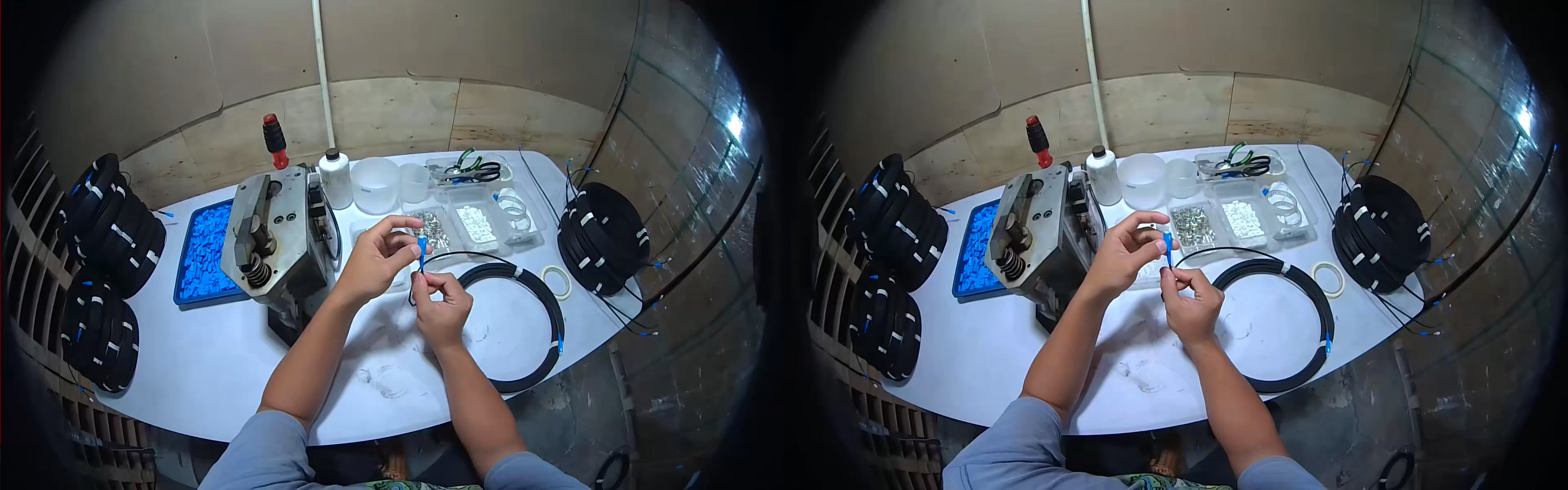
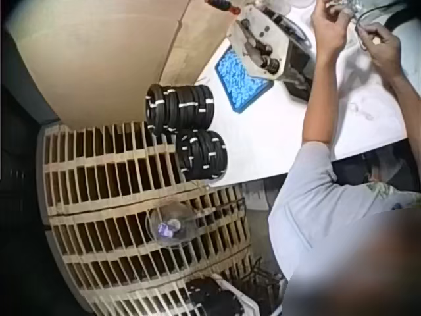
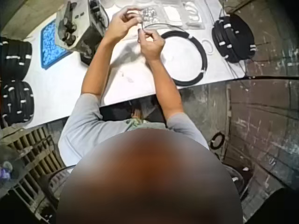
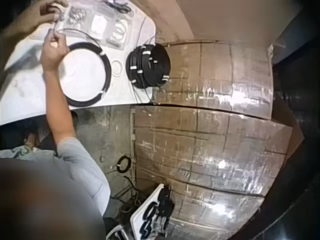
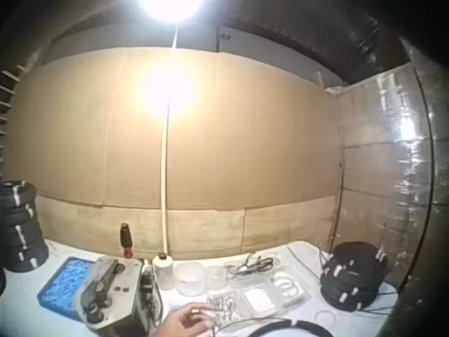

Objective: Applying white adhesive tape to secure a coiled black industrial cable and then placing it onto a stack of finished coils.

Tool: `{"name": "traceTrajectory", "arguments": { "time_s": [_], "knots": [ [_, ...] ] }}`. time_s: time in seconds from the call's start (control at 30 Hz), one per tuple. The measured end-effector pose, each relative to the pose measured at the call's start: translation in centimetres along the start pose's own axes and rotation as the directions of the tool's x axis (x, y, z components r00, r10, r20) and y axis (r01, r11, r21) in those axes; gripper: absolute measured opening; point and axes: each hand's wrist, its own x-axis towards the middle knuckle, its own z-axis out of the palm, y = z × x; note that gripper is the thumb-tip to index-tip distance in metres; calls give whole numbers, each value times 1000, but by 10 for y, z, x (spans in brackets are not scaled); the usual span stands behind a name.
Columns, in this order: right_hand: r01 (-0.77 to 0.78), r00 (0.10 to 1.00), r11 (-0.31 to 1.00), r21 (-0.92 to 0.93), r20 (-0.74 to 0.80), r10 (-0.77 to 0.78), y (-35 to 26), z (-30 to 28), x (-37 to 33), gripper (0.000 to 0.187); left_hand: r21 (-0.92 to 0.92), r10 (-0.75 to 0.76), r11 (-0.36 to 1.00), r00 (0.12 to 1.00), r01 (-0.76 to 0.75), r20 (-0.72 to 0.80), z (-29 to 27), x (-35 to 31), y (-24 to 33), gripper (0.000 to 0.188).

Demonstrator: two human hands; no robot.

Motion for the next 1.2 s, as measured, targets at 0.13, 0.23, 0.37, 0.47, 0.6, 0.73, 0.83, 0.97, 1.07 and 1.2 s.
{"name": "traceTrajectory", "arguments": {
  "time_s": [0.13, 0.23, 0.37, 0.47, 0.6, 0.73, 0.83, 0.97, 1.07, 1.2],
  "knots": [
    [57, 998, 998, -28, 17, -57, -1, 0, 3, 8, -63, 57, 996, 998, -59, -36, 1, 2, 1, 37],
    [56, 998, 998, -11, 16, -56, -3, -1, 4, 8, -63, 48, 997, 999, -49, -23, 2, 3, 1, 36],
    [56, 998, 998, 22, 17, -56, 3, 0, 3, 7, -40, 33, 999, 999, -31, 42, 0, 3, -2, 33],
    [71, 997, 997, 1, 28, -71, 3, -2, 3, 7, -29, 56, 998, 998, -55, 35, 0, 2, 2, 36],
    [34, 998, 999, 15, 46, -35, -1, -2, 2, 7, -26, 69, 997, 998, -68, 13, 1, 0, 2, 38],
    [33, 996, 999, 11, 77, -34, 0, -2, 1, 7, -36, 48, 998, 997, -46, 65, -2, -1, 4, 38],
    [98, 991, 995, -15, 93, -96, 3, 0, 2, 6, -3, 73, 997, 996, -73, 54, -1, 0, 2, 36],
    [115, 992, 993, -18, 50, -114, -5, 1, 3, 8, -30, 95, 995, 995, -94, 42, 4, -2, 8, 36],
    [87, 996, 994, 68, -18, -86, -20, -12, -4, 12, -27, 117, 993, 993, -118, -28, 7, -1, 11, 31],
    [43, 994, 987, 158, -108, -27, -59, -53, -35, 14, -1, 153, 988, 988, -153, 29, 18, -5, 7, 28]
  ]
}}
